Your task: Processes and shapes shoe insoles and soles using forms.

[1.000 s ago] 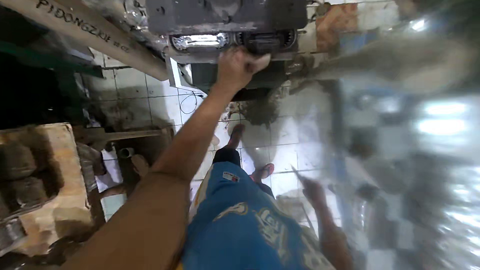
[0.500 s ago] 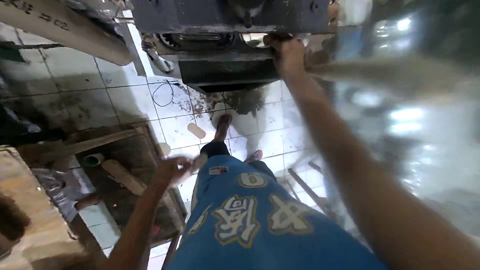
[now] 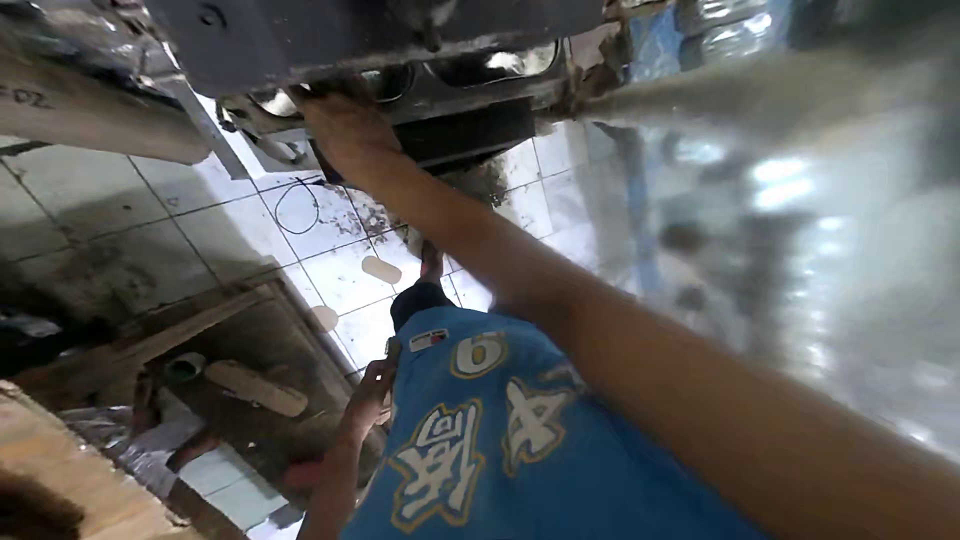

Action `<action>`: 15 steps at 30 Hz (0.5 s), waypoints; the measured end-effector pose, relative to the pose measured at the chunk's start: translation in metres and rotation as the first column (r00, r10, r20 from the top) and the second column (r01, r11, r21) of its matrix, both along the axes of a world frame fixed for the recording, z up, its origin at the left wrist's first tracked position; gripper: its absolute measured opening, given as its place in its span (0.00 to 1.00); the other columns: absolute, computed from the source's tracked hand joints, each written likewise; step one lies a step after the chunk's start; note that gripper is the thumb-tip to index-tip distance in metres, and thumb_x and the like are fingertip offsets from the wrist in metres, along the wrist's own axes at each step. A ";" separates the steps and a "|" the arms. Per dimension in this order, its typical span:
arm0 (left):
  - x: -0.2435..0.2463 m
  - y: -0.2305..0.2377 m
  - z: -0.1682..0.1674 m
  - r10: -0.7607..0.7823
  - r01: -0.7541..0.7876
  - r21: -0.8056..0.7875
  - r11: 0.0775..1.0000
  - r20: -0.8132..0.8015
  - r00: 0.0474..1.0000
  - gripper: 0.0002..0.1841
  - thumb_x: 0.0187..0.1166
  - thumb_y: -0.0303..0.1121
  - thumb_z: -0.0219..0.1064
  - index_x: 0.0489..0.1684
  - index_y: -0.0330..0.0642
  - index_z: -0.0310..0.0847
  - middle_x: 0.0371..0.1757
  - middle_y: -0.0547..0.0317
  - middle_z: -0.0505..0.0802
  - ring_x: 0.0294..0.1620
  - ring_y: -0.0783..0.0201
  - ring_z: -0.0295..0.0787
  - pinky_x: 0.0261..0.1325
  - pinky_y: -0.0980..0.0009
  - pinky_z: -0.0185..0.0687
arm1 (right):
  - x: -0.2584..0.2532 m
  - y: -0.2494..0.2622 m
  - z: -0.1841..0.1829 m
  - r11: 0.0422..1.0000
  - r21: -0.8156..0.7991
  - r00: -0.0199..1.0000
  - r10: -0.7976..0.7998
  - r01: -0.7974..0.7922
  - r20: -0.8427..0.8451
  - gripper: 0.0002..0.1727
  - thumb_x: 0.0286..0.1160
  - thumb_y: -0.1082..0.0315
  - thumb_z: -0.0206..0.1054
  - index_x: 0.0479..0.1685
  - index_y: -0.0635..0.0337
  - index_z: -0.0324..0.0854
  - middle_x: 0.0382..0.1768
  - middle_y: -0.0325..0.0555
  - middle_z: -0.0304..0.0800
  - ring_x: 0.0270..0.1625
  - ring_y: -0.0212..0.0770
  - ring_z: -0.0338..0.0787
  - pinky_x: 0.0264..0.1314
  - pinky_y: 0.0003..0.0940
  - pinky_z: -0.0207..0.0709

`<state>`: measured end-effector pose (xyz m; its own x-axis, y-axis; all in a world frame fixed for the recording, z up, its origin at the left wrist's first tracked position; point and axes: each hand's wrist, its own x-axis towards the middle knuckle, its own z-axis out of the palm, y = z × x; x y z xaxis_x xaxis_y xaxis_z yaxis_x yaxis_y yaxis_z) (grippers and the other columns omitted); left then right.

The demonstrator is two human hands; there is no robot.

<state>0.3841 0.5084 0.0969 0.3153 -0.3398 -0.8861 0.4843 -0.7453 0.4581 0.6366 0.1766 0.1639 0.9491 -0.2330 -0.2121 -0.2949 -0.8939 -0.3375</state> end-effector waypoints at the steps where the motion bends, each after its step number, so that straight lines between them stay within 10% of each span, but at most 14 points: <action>1: 0.006 -0.003 0.006 -0.008 0.009 0.018 1.000 -0.058 0.998 0.20 0.92 0.40 0.55 0.74 0.39 0.73 0.63 0.44 0.88 0.60 0.57 0.86 0.64 0.54 0.83 | -0.015 -0.013 0.003 0.999 0.026 0.999 0.045 -0.045 -0.002 0.30 0.84 0.64 0.62 0.87 0.39 0.71 0.81 0.46 0.79 0.87 0.50 0.70 0.94 0.49 0.50; 4: 0.018 -0.010 0.019 -0.070 0.075 0.037 0.996 -0.123 0.990 0.21 0.90 0.35 0.57 0.78 0.38 0.71 0.71 0.38 0.83 0.69 0.49 0.82 0.71 0.49 0.78 | -0.093 -0.068 0.007 0.994 -0.040 0.986 0.109 -0.105 0.122 0.43 0.80 0.47 0.68 0.95 0.45 0.57 0.94 0.56 0.52 0.96 0.66 0.45 0.95 0.62 0.42; 7: 0.012 -0.010 0.018 -0.104 0.106 0.014 0.994 -0.100 0.990 0.21 0.86 0.33 0.63 0.75 0.37 0.74 0.70 0.39 0.84 0.69 0.49 0.83 0.72 0.49 0.79 | -0.174 -0.144 0.069 0.992 0.127 0.995 -0.004 -0.009 0.098 0.29 0.82 0.52 0.68 0.80 0.55 0.78 0.84 0.56 0.74 0.88 0.61 0.67 0.88 0.63 0.60; 9: 0.008 -0.017 0.023 -0.159 0.162 0.026 0.986 -0.094 0.983 0.21 0.85 0.32 0.65 0.74 0.36 0.75 0.70 0.39 0.85 0.69 0.48 0.83 0.72 0.48 0.78 | -0.202 -0.205 0.144 0.988 0.128 0.987 -0.105 0.090 0.118 0.20 0.86 0.54 0.64 0.61 0.61 0.89 0.60 0.55 0.93 0.62 0.49 0.92 0.70 0.51 0.83; 12: 0.007 -0.040 0.029 -0.291 0.288 0.080 0.954 0.025 0.956 0.22 0.79 0.28 0.71 0.72 0.33 0.79 0.67 0.37 0.87 0.66 0.45 0.86 0.70 0.47 0.80 | -0.221 -0.280 0.233 0.923 -0.027 0.921 -0.379 0.383 0.095 0.23 0.85 0.50 0.64 0.56 0.63 0.87 0.49 0.61 0.92 0.53 0.58 0.91 0.61 0.63 0.79; 15: 0.001 -0.089 0.040 -0.430 0.400 0.179 0.899 0.186 0.883 0.23 0.80 0.28 0.71 0.73 0.33 0.78 0.66 0.34 0.87 0.66 0.42 0.86 0.71 0.45 0.80 | -0.254 -0.325 0.222 0.828 0.018 0.824 -0.556 0.561 -0.105 0.26 0.83 0.45 0.64 0.64 0.55 0.86 0.59 0.55 0.90 0.62 0.53 0.89 0.67 0.60 0.77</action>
<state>0.3850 0.4193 0.1368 0.3588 -0.3672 -0.8581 0.0176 -0.9166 0.3995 0.3830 -0.1489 0.3857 0.6355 -0.7052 -0.3144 -0.7703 -0.5509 -0.3213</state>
